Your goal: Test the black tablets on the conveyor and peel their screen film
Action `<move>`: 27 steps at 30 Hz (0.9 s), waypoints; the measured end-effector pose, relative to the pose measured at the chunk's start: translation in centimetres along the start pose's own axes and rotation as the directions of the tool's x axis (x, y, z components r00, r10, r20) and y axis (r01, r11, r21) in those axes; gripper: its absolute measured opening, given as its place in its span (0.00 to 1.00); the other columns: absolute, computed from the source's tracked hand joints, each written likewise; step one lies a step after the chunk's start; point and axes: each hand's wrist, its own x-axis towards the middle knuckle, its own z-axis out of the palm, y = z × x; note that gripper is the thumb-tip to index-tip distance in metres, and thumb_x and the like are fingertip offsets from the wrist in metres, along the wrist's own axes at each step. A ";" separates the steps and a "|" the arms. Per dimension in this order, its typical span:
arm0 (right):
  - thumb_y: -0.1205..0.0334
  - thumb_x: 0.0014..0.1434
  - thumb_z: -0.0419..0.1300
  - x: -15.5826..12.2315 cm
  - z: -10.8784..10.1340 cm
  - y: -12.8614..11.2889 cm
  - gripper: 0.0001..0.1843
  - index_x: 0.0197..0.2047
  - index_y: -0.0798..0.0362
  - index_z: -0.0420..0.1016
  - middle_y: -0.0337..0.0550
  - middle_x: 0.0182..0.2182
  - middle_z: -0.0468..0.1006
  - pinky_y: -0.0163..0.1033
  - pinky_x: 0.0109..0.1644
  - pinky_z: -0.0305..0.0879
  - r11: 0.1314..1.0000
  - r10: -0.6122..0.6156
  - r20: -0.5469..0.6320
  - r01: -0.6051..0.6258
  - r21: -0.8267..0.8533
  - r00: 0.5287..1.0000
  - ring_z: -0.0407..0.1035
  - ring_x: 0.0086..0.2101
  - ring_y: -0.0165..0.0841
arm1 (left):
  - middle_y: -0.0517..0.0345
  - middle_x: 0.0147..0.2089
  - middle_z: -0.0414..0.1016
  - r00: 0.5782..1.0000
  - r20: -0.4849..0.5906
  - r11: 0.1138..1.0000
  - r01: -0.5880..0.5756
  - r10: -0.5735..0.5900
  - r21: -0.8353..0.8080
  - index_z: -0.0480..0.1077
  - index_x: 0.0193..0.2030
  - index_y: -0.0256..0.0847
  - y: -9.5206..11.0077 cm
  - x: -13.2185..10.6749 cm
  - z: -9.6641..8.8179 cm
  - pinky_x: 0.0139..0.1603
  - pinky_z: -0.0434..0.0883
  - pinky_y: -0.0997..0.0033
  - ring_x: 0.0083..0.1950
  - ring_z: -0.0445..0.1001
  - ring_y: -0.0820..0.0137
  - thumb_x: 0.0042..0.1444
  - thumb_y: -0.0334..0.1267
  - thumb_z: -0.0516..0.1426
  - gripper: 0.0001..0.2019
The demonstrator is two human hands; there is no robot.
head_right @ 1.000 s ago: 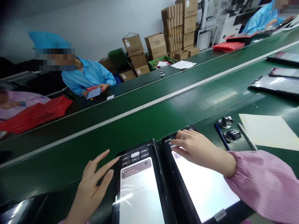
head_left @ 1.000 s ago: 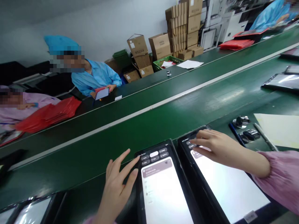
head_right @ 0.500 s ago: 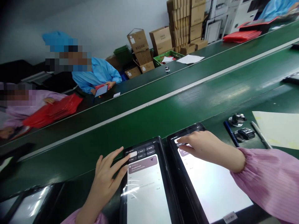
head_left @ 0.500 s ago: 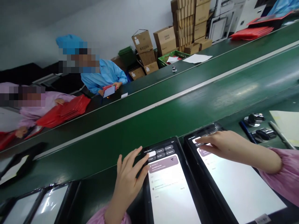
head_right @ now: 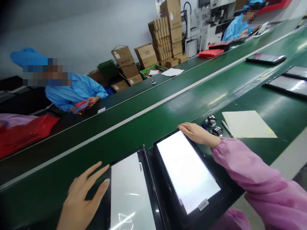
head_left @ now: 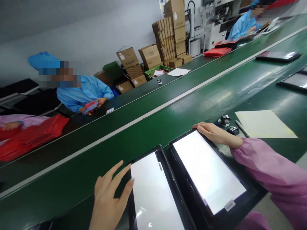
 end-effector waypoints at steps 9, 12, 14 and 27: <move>0.49 0.73 0.50 -2.7 1.8 0.7 0.26 0.68 0.48 0.69 0.52 0.60 0.78 0.46 0.56 0.76 0.864 0.193 -0.084 -0.129 0.488 0.978 0.76 0.57 0.42 | 0.51 0.63 0.78 0.966 0.232 0.993 -0.105 0.117 -0.063 0.77 0.59 0.61 2.3 3.1 3.7 0.69 0.47 0.14 0.61 0.77 0.41 0.64 0.61 0.55 0.22; 0.56 0.67 0.54 -3.0 2.7 0.9 0.29 0.69 0.50 0.67 0.56 0.62 0.77 0.52 0.57 0.76 0.774 0.252 -0.072 -0.156 0.614 0.965 0.76 0.57 0.46 | 0.47 0.64 0.76 0.956 0.269 0.993 -0.120 0.120 -0.018 0.76 0.61 0.61 2.4 2.9 4.1 0.67 0.45 0.12 0.62 0.76 0.42 0.65 0.60 0.54 0.22; 0.58 0.61 0.57 -3.0 3.0 1.0 0.33 0.70 0.48 0.65 0.56 0.63 0.75 0.54 0.60 0.74 0.717 0.285 -0.053 -0.176 0.675 0.957 0.73 0.60 0.47 | 0.46 0.65 0.76 0.947 0.288 0.988 -0.153 0.144 0.009 0.75 0.62 0.60 2.4 2.7 4.1 0.67 0.47 0.12 0.64 0.75 0.43 0.67 0.59 0.53 0.22; 0.56 0.46 0.69 -3.3 3.2 0.7 0.39 0.63 0.38 0.70 0.44 0.63 0.76 0.58 0.69 0.60 0.465 0.433 0.034 -0.255 0.848 0.901 0.64 0.66 0.49 | 0.45 0.68 0.73 0.924 0.315 0.951 -0.274 0.218 0.144 0.70 0.65 0.53 3.3 0.9 2.9 0.67 0.59 0.17 0.68 0.72 0.48 0.73 0.54 0.49 0.21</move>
